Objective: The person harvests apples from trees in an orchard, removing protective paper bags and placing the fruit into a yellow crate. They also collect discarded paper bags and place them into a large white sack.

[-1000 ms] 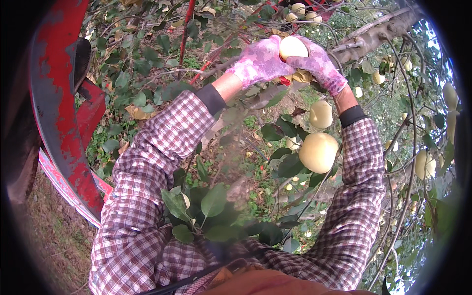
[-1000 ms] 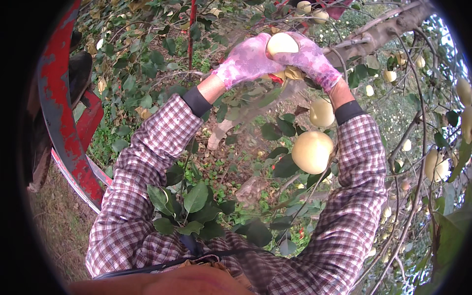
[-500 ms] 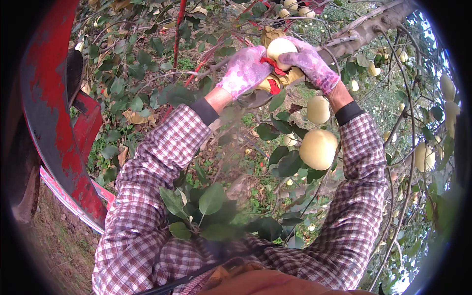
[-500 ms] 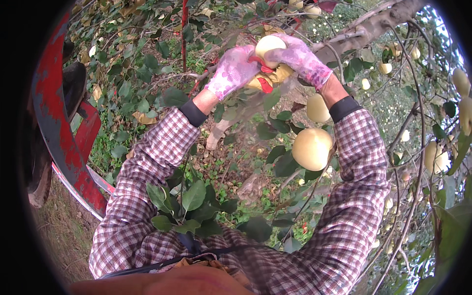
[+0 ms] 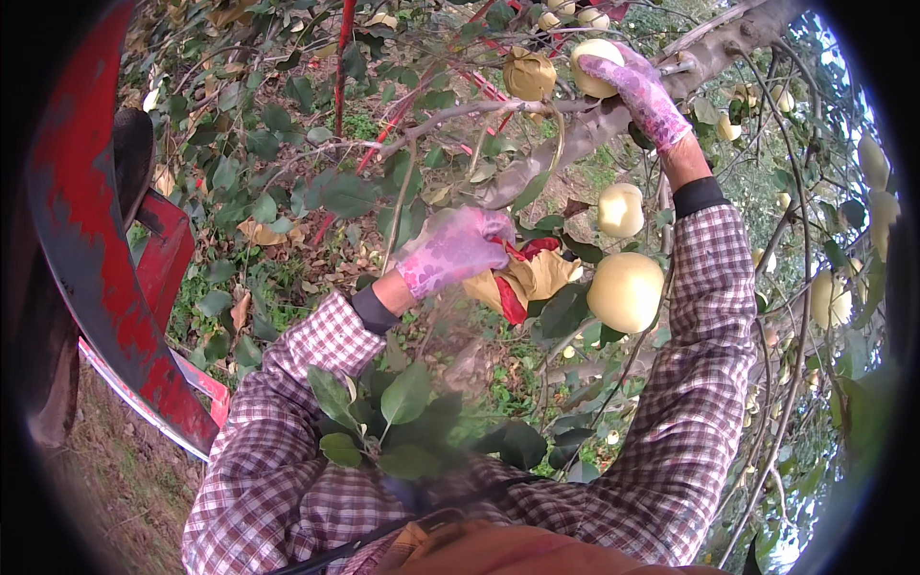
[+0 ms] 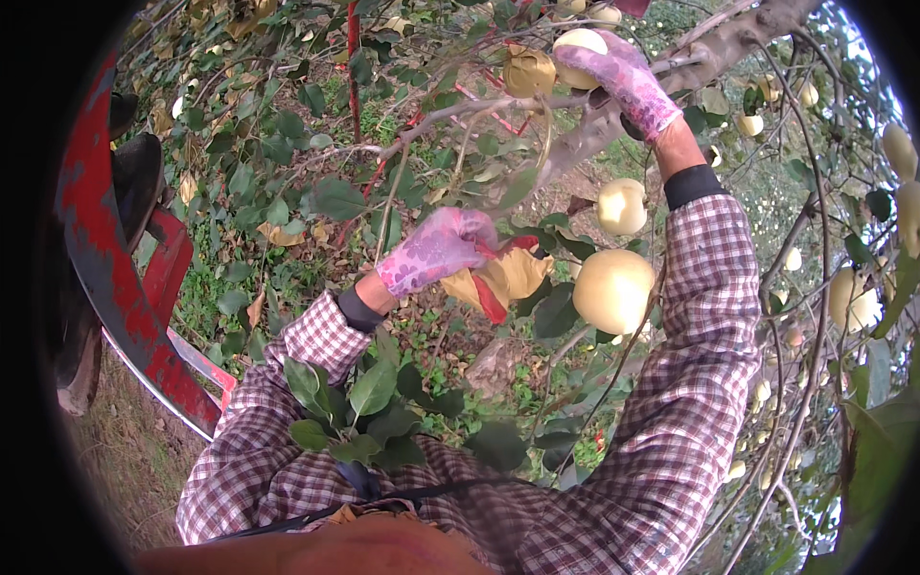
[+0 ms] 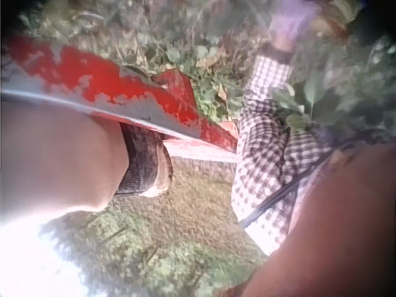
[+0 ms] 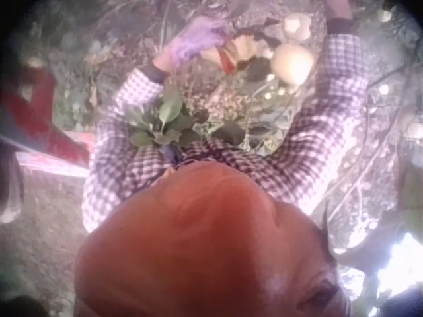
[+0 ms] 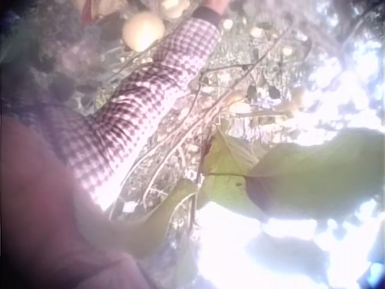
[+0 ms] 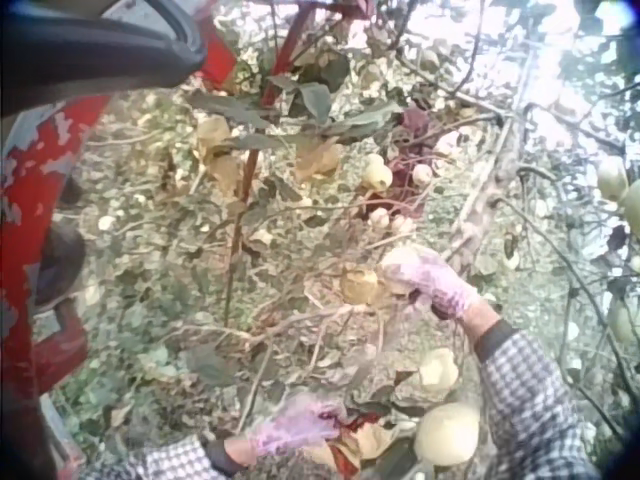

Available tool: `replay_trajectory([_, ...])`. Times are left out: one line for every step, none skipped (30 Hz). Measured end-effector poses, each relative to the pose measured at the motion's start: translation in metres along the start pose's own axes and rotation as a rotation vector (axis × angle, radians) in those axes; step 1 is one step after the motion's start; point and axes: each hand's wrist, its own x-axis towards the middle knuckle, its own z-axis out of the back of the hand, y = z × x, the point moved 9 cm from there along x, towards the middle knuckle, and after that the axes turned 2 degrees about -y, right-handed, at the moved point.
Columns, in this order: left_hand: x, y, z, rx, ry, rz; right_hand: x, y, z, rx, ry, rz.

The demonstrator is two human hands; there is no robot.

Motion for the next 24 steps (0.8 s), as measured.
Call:
replay_trajectory([-0.014,0.002,-0.005,0.039,0.039,-0.018,0.004,0.008,-0.005,0.006,-0.004,-0.210])
replay_trajectory([-0.023,-0.002,-0.022,0.044,0.106,-0.014,0.004,0.000,-0.002,-0.031,-0.042,-0.182])
replay_trajectory([-0.033,-0.006,-0.036,0.049,0.174,-0.012,0.010,-0.014,-0.007,-0.124,0.010,-0.139])
replay_trajectory([-0.042,-0.020,-0.049,0.031,0.234,-0.036,0.014,-0.036,-0.005,-0.221,0.062,-0.109])
replay_trajectory([-0.050,-0.027,-0.054,0.068,0.265,-0.099,0.018,-0.036,-0.011,-0.308,0.118,-0.063])
replay_trajectory([-0.056,-0.027,-0.059,0.129,0.329,-0.084,0.018,-0.046,-0.013,-0.330,0.147,-0.120])
replay_trajectory([-0.061,-0.029,-0.066,0.185,0.394,-0.071,0.012,-0.044,-0.017,-0.289,0.152,-0.138])
replay_trajectory([-0.066,-0.028,-0.065,0.173,0.407,-0.065,0.011,-0.037,-0.030,-0.236,0.158,-0.139])
replay_trajectory([-0.070,-0.027,-0.065,0.158,0.422,-0.060,0.009,-0.032,-0.039,-0.183,0.163,-0.144])
replay_trajectory([-0.073,-0.029,-0.068,0.139,0.442,-0.061,0.006,-0.031,-0.041,-0.163,0.182,-0.151])
replay_trajectory([-0.078,-0.031,-0.075,0.129,0.509,-0.057,0.003,-0.031,-0.043,-0.142,0.201,-0.160])
replay_trajectory([-0.084,-0.035,-0.081,0.117,0.576,-0.054,0.001,-0.031,-0.045,-0.122,0.220,-0.170])
replay_trajectory([-0.091,-0.039,-0.089,0.108,0.644,-0.051,-0.001,-0.038,-0.043,-0.093,0.222,-0.215])
replay_trajectory([-0.100,-0.041,-0.094,-0.009,0.669,-0.159,-0.003,-0.046,-0.042,-0.063,0.224,-0.262])
replay_trajectory([-0.110,-0.039,-0.096,-0.088,0.706,-0.207,-0.004,-0.051,-0.042,-0.021,0.231,-0.272])
replay_trajectory([-0.119,-0.039,-0.092,-0.150,0.731,-0.234,-0.005,-0.048,-0.044,0.026,0.241,-0.276])
replay_trajectory([-0.128,-0.036,-0.090,-0.180,0.756,-0.233,-0.006,-0.046,-0.040,0.065,0.246,-0.283])
replay_trajectory([-0.133,-0.033,-0.089,-0.203,0.781,-0.232,-0.007,-0.045,-0.039,0.059,0.262,-0.307])
replay_trajectory([-0.139,-0.028,-0.089,-0.219,0.802,-0.229,-0.008,-0.046,-0.038,0.053,0.264,-0.313])
replay_trajectory([-0.141,-0.027,-0.090,-0.242,0.816,-0.226,-0.010,-0.047,-0.036,0.047,0.266,-0.319])
replay_trajectory([-0.146,-0.025,-0.091,-0.247,0.838,-0.233,-0.012,-0.049,-0.034,0.040,0.267,-0.326])
replay_trajectory([-0.149,-0.023,-0.092,-0.251,0.844,-0.234,-0.010,-0.046,-0.033,0.034,0.247,-0.310])
replay_trajectory([-0.151,-0.019,-0.098,-0.261,0.851,-0.239,-0.009,-0.043,-0.032,0.026,0.226,-0.296])
replay_trajectory([-0.152,-0.016,-0.105,-0.266,0.851,-0.252,-0.009,-0.040,-0.030,0.018,0.205,-0.282])
